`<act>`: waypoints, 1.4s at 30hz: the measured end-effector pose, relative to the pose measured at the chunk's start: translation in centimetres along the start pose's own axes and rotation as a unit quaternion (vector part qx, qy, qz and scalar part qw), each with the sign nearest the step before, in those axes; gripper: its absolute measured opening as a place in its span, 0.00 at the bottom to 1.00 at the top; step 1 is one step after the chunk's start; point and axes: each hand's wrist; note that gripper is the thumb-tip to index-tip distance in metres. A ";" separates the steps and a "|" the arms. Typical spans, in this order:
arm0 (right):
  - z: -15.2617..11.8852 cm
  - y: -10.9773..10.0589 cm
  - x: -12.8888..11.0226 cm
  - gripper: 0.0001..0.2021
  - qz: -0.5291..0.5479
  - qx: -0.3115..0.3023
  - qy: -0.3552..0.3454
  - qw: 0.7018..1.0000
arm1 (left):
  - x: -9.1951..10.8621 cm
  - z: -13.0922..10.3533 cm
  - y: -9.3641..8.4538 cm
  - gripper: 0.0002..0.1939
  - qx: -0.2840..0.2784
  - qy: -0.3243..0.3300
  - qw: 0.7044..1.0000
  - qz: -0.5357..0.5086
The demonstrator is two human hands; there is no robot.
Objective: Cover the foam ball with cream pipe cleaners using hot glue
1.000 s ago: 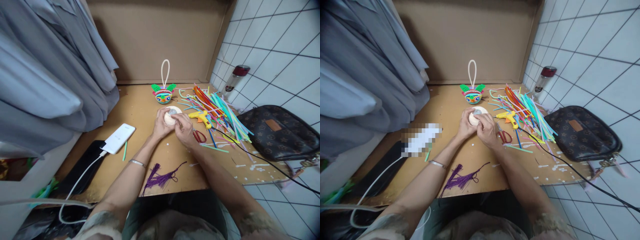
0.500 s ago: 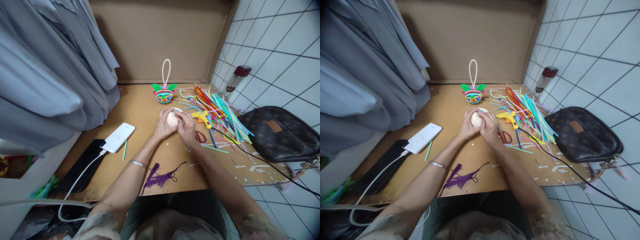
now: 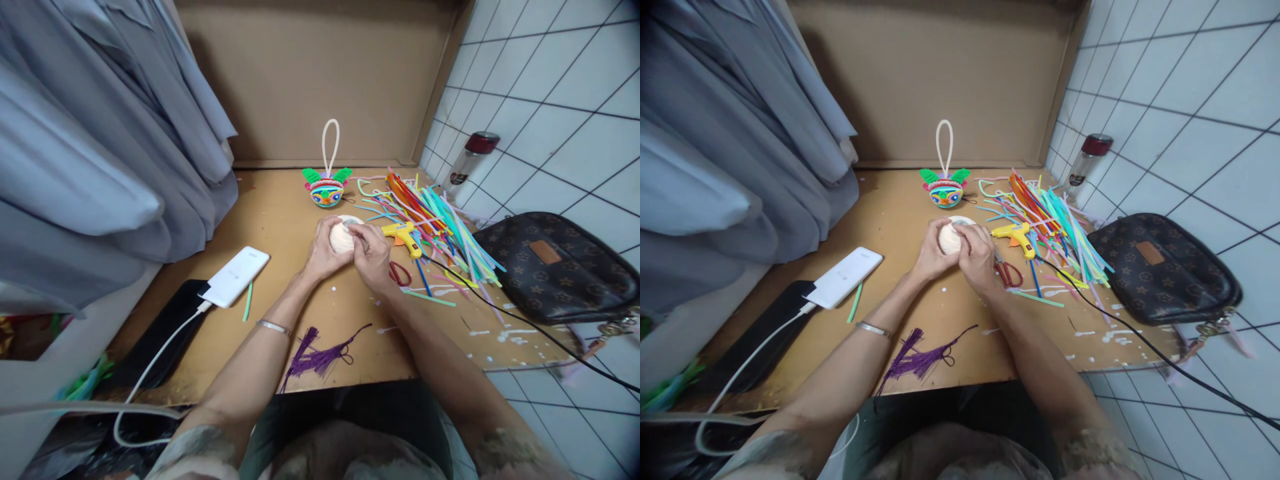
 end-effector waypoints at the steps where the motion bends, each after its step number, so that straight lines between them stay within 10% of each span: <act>1: 0.0 0.0 0.0 0.13 0.001 0.001 0.000 1.000 | 0.0 0.0 0.0 0.36 -0.001 0.003 1.000 0.002; 42: 0.9 -1.6 -0.2 0.11 -0.103 -0.038 -0.015 0.994 | 0.6 0.7 -0.6 0.33 -0.052 0.032 0.998 0.009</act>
Point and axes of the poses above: each hand's wrist, its own z-axis towards the middle knuckle, its own y-axis out of the palm, x = y × z
